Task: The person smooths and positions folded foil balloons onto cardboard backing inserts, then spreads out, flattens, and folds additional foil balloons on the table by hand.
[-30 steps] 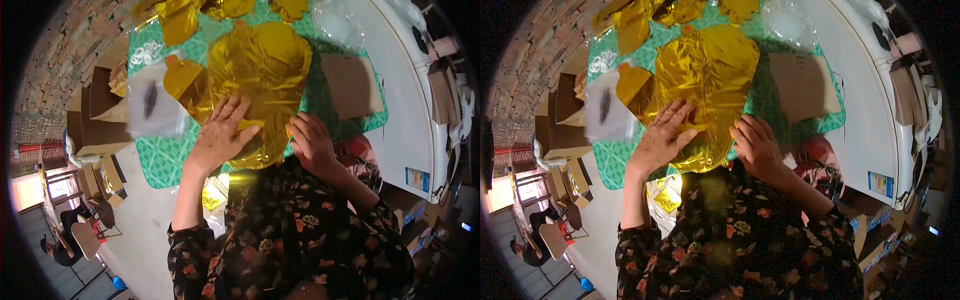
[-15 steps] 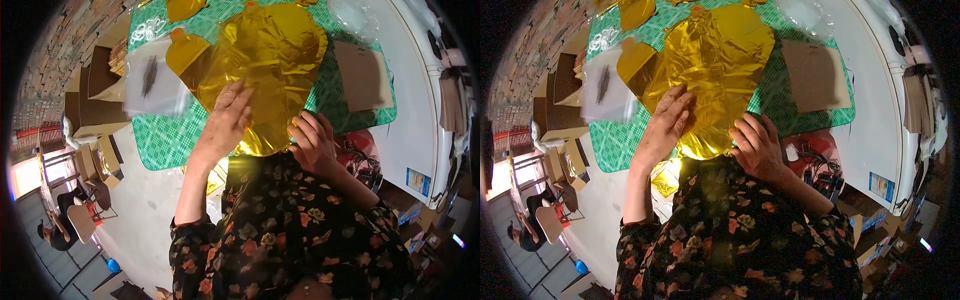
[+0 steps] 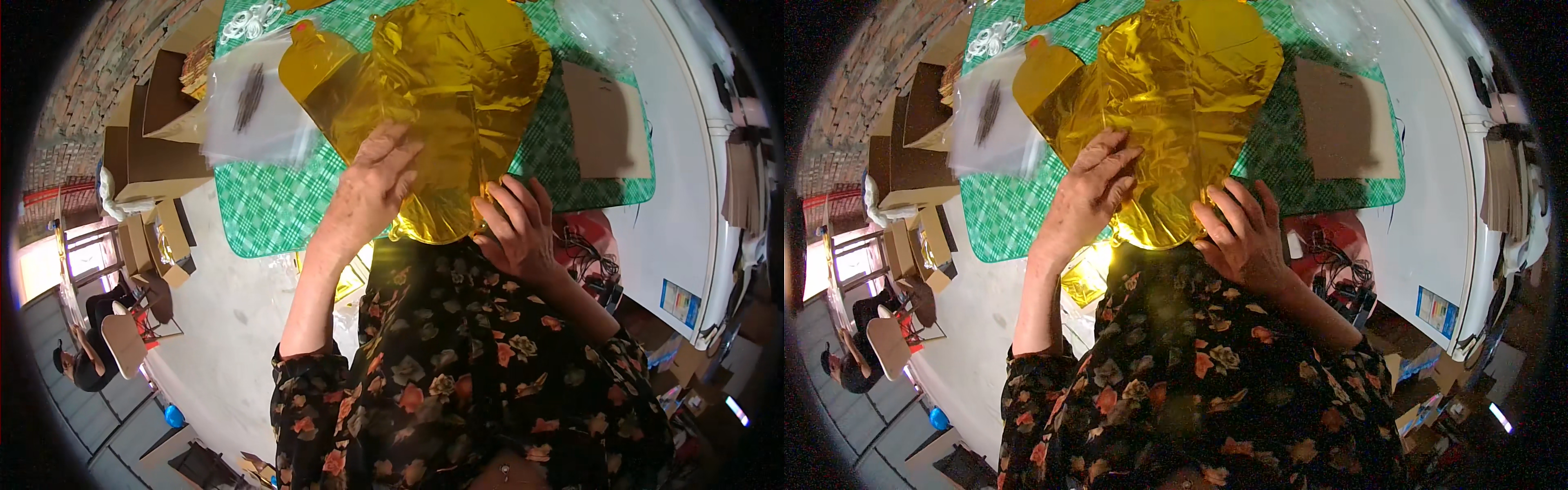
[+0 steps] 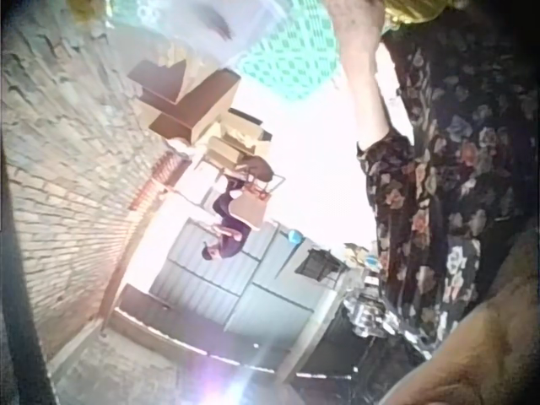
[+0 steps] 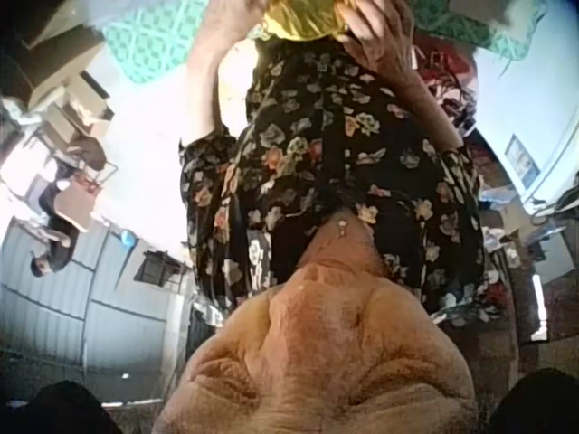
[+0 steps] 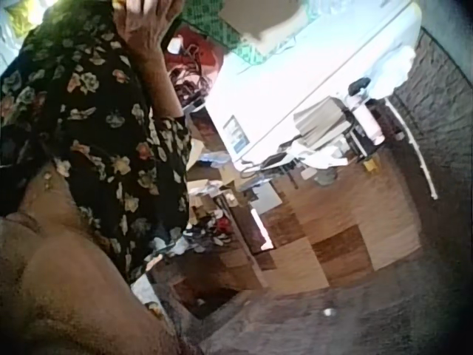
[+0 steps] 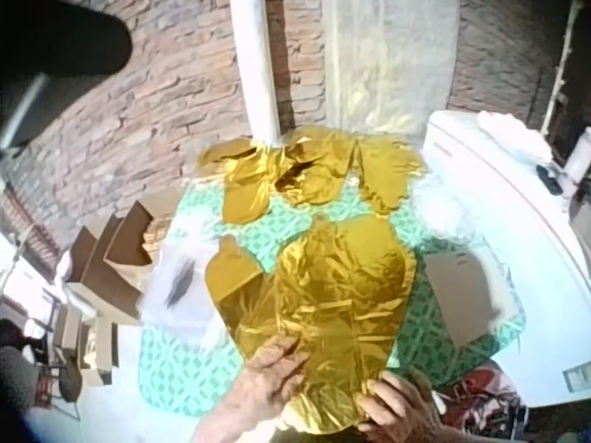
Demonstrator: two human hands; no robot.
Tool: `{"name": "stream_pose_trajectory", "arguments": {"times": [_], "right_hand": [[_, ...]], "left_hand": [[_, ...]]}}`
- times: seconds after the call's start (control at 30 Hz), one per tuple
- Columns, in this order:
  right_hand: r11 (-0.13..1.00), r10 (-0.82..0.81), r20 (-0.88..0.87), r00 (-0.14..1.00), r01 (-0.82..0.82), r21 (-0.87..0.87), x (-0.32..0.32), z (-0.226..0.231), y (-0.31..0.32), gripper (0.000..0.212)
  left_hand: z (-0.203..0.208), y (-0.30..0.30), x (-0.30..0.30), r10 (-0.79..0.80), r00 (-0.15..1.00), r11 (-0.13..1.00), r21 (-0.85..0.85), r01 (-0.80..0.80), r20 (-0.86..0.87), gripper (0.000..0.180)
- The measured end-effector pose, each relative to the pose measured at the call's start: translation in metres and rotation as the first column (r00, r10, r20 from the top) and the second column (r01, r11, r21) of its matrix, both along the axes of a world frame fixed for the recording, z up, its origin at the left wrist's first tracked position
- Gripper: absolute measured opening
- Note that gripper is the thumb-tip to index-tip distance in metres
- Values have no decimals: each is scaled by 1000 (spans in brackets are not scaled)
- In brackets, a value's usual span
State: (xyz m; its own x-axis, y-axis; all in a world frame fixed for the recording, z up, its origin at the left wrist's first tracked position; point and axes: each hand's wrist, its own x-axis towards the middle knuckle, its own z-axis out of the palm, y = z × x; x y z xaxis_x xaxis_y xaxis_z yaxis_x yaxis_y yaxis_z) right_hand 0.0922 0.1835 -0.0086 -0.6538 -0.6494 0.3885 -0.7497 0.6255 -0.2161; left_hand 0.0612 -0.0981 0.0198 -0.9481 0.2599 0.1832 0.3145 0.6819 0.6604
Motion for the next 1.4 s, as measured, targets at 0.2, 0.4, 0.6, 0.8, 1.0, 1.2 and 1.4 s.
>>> {"name": "stream_pose_trajectory", "arguments": {"times": [0.2,0.4,0.6,0.8,1.0,1.2,1.4], "right_hand": [[1000,-21,-7,1000,22,22,4,-4,1,42],[1000,-27,13,1000,26,16,4,-8,-2,43],[999,-32,-7,999,32,18,1,-2,-2,46],[999,-41,-26,999,41,-2,0,-5,-5,53],[999,-46,5,999,46,10,5,-9,0,53],[999,-41,6,999,41,1,5,-6,-3,52],[999,-43,-24,999,43,-2,4,-8,-1,52]], "left_hand": [[-1,-2,3,-11,1000,998,58,11,11,27],[-1,-5,4,-4,1000,999,53,2,29,22],[2,-6,1,-16,999,998,55,17,-30,22],[3,-4,0,39,999,995,90,-39,5,22],[23,9,-13,113,990,991,85,-106,-89,26],[-2,21,-54,79,971,987,-119,-108,-225,62],[-31,35,-65,56,963,878,-445,-174,-265,70]]}}
